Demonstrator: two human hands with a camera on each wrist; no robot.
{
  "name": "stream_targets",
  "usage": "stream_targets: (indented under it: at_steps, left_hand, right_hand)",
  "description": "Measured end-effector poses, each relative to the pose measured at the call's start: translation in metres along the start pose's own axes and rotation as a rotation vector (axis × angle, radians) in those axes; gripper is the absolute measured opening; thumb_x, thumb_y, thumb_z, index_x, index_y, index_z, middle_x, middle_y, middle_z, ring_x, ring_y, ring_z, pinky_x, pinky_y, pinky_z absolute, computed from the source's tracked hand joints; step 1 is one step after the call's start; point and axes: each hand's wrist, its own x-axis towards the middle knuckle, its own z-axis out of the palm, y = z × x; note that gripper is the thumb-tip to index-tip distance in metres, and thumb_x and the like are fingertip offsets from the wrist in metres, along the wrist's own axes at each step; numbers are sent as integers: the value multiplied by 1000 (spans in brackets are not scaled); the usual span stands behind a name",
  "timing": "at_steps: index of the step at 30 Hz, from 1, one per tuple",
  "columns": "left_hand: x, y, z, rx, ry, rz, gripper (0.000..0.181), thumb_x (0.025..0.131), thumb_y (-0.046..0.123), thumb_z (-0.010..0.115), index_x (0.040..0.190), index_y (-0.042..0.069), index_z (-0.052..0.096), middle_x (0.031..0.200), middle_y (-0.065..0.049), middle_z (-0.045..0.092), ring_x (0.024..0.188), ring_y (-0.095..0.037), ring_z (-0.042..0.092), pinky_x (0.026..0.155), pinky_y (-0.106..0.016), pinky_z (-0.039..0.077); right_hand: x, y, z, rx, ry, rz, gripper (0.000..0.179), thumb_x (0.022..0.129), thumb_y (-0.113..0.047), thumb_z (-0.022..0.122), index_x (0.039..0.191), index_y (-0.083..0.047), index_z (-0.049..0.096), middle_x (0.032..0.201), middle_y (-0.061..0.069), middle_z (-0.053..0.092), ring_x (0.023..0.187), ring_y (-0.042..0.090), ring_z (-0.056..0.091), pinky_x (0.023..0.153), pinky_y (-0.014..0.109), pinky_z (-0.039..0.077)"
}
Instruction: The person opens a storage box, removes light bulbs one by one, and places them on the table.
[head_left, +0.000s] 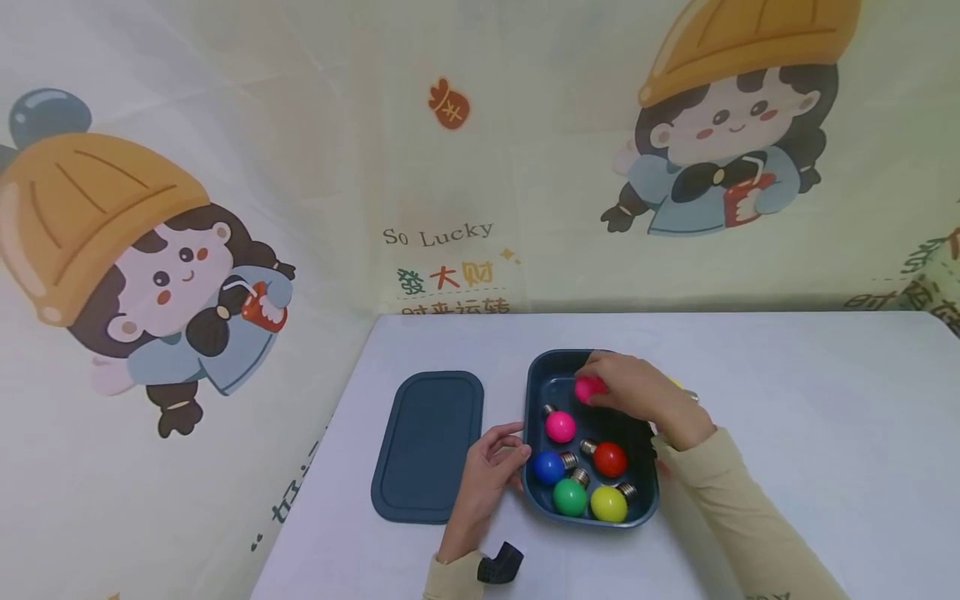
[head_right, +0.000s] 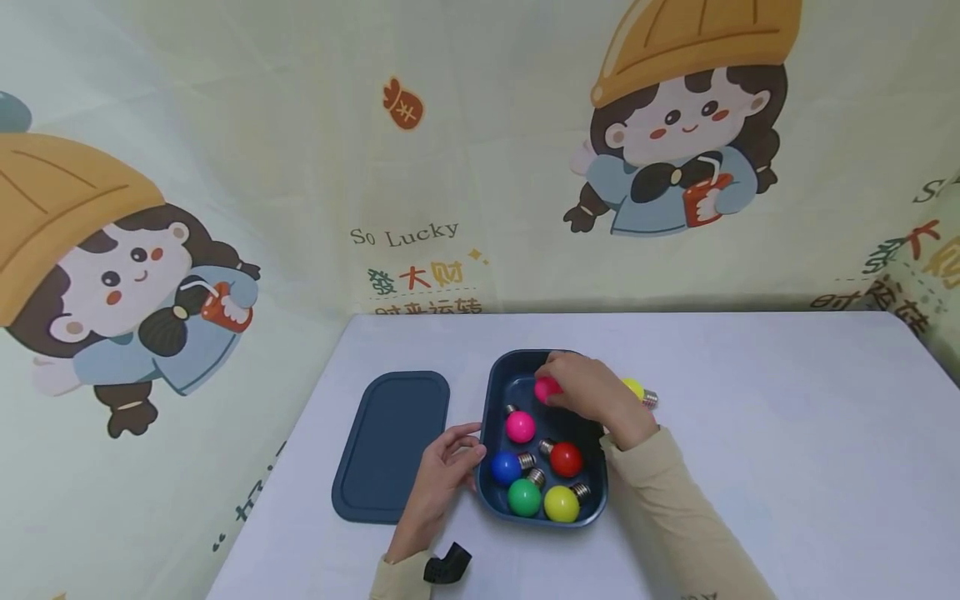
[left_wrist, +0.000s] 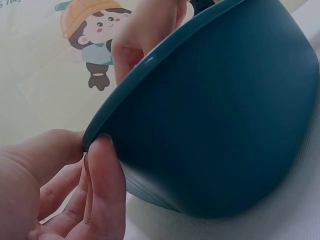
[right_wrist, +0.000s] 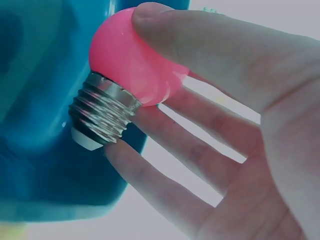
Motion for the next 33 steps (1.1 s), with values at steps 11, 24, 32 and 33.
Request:
stream_targets:
  at_steps: [11,24,32,33]
  left_hand:
    - [2,0,2,8,-8,10,43,90,19,74,129,7,61,101,-7,61,74,-12,62,57,-22,53]
    - [-2,2,3,-12,4,-16,42,91,16,72,130,5,61,99,-6,61,74,-12,61,55,-22,52]
    - [-3,2,3,-20,13,-33,44,90,17,74,129,5,60,99,-5,61,74,-11,61,56,-23,51]
    - [-2,2,3,-20,13,-35,43,90,17,74,129,5,60,99,-5,61,74,-11,60,55,-23,51]
  right_hand:
    - [-14,-1,-17,-24,38,-4,36,80,-14,83,113,-6,73,104,8,68,93,23,66,80,38,59]
    - [-31,8,-27,-50,51,24,40,80,-15,83,117,-6,71,111,11,66,101,27,64,79,40,60]
    - [-41,13,-34,-55,58,86,38,80,-14,83,116,-8,72,113,12,66,103,30,64,80,45,59]
    - [-42,14,-34,-54,57,95,38,80,-14,83,116,-8,72,113,13,66,103,31,64,80,46,59]
